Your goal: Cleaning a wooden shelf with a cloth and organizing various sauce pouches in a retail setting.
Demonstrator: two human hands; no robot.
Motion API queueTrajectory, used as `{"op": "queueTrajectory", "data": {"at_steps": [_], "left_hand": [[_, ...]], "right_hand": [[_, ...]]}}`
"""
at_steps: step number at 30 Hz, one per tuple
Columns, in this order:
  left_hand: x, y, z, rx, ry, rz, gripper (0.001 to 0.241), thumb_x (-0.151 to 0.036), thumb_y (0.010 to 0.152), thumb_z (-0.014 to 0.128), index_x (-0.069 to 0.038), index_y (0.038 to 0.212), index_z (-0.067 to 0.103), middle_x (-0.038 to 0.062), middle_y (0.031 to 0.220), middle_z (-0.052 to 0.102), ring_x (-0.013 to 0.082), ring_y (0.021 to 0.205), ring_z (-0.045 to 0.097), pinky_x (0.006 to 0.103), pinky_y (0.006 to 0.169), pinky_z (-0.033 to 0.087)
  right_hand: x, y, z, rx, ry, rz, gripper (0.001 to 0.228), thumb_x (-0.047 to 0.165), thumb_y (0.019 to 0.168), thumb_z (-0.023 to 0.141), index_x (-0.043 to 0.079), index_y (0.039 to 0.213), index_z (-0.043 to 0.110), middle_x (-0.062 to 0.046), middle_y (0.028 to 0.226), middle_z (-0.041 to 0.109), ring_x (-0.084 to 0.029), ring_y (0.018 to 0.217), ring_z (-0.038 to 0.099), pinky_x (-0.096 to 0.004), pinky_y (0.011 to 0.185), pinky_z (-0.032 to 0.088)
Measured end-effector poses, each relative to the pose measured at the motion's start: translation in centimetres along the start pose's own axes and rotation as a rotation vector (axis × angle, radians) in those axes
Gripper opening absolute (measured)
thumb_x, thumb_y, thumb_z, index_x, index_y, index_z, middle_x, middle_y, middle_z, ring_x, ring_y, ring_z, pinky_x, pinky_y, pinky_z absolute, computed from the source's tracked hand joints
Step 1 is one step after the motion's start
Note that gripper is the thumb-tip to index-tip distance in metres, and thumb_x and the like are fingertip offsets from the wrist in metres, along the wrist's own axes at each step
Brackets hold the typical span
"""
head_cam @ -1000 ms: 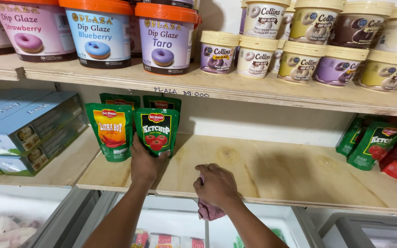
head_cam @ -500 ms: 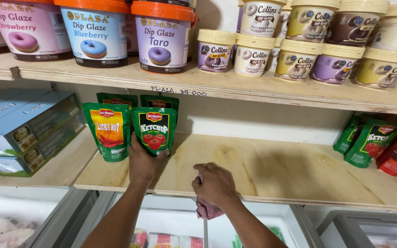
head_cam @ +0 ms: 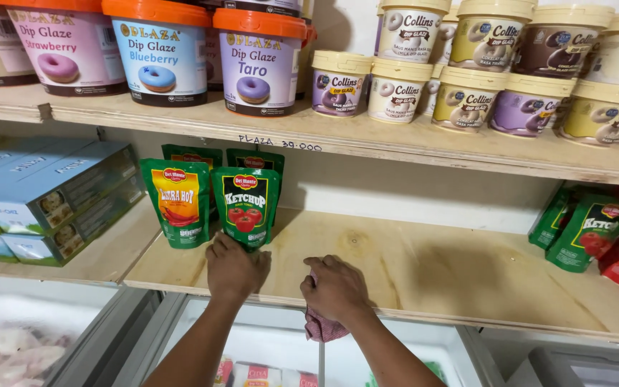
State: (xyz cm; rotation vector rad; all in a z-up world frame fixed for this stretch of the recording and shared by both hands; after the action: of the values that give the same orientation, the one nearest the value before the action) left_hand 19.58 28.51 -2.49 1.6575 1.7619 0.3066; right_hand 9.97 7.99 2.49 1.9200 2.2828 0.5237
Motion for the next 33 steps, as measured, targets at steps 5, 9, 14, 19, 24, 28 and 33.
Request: {"op": "queueTrajectory", "data": {"at_steps": [5, 9, 14, 19, 24, 28, 33], "left_hand": [[-1.2, -2.1, 0.4, 0.061, 0.317, -0.019, 0.093, -0.065, 0.092, 0.040, 0.020, 0.129, 0.055, 0.038, 0.134, 0.058, 0.0514, 0.116, 0.053, 0.0478, 0.099, 0.043], [-6.2, -3.5, -3.0, 0.216, 0.311, 0.059, 0.040, -0.043, 0.092, 0.057, -0.008, 0.089, 0.077, 0.015, 0.098, 0.070, 0.0312, 0.095, 0.057, 0.0413, 0.085, 0.044], [-13.7, -7.0, -0.7, 0.297, -0.026, 0.273, 0.031, -0.035, 0.097, 0.049, -0.012, 0.112, 0.064, 0.014, 0.123, 0.060, 0.0394, 0.113, 0.054, 0.0503, 0.095, 0.045], [-17.9, -8.9, 2.6, 0.166, 0.042, 0.346, 0.059, -0.023, 0.084, 0.058, 0.002, 0.137, 0.051, 0.027, 0.145, 0.050, 0.0488, 0.135, 0.043, 0.0557, 0.112, 0.033], [-24.5, -10.7, 0.9, 0.276, -0.008, 0.367, 0.048, -0.048, 0.103, 0.037, -0.006, 0.116, 0.056, 0.023, 0.131, 0.054, 0.0486, 0.129, 0.046, 0.0583, 0.109, 0.034], [-28.5, -12.2, 2.0, 0.256, -0.003, 0.374, 0.062, -0.054, 0.102, 0.036, -0.002, 0.131, 0.054, 0.026, 0.141, 0.052, 0.0501, 0.135, 0.044, 0.0579, 0.111, 0.033], [-33.8, -13.8, 2.2, 0.214, -0.087, 0.450, 0.048, -0.046, 0.101, 0.042, -0.005, 0.121, 0.055, 0.022, 0.131, 0.055, 0.0482, 0.127, 0.049, 0.0582, 0.107, 0.037]], "right_hand": [[-0.4, -0.2, -0.2, -0.001, 0.019, -0.023, 0.047, 0.040, 0.094, 0.051, 0.018, 0.132, 0.066, -0.005, 0.116, 0.071, -0.025, 0.110, 0.064, -0.040, 0.094, 0.049], [-1.0, -0.2, -0.2, -0.036, 0.057, -0.105, 0.040, 0.039, 0.095, 0.055, 0.016, 0.125, 0.070, -0.006, 0.111, 0.072, -0.026, 0.103, 0.065, -0.041, 0.090, 0.050], [-4.7, -1.0, -1.0, -0.002, 0.056, -0.067, 0.039, 0.036, 0.097, 0.052, 0.019, 0.128, 0.068, -0.007, 0.116, 0.070, -0.027, 0.109, 0.063, -0.042, 0.094, 0.049], [-12.6, -2.0, -1.6, -0.008, 0.095, 0.021, 0.040, 0.037, 0.095, 0.054, 0.019, 0.128, 0.068, -0.006, 0.120, 0.070, -0.029, 0.111, 0.064, -0.041, 0.098, 0.050], [-19.8, -4.1, -3.7, 0.037, 0.043, 0.106, 0.043, 0.041, 0.097, 0.051, 0.021, 0.131, 0.066, -0.002, 0.122, 0.071, -0.025, 0.115, 0.062, -0.039, 0.100, 0.048], [-26.0, -6.0, -5.5, 0.002, 0.014, 0.142, 0.042, 0.042, 0.096, 0.052, 0.021, 0.130, 0.067, -0.002, 0.120, 0.072, -0.024, 0.114, 0.063, -0.038, 0.100, 0.049], [-34.5, -8.4, -7.4, -0.104, -0.024, 0.185, 0.042, 0.043, 0.092, 0.054, 0.021, 0.124, 0.070, -0.003, 0.116, 0.074, -0.026, 0.112, 0.065, -0.038, 0.097, 0.051]]}}
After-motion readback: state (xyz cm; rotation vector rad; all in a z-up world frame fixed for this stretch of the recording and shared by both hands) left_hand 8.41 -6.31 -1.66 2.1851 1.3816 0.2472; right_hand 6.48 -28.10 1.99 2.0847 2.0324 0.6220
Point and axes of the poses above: each hand's wrist, its own y-axis towards the middle knuckle, its own z-axis out of the palm, x = y × z, the point moved 9 cm from there along y, towards the middle knuckle
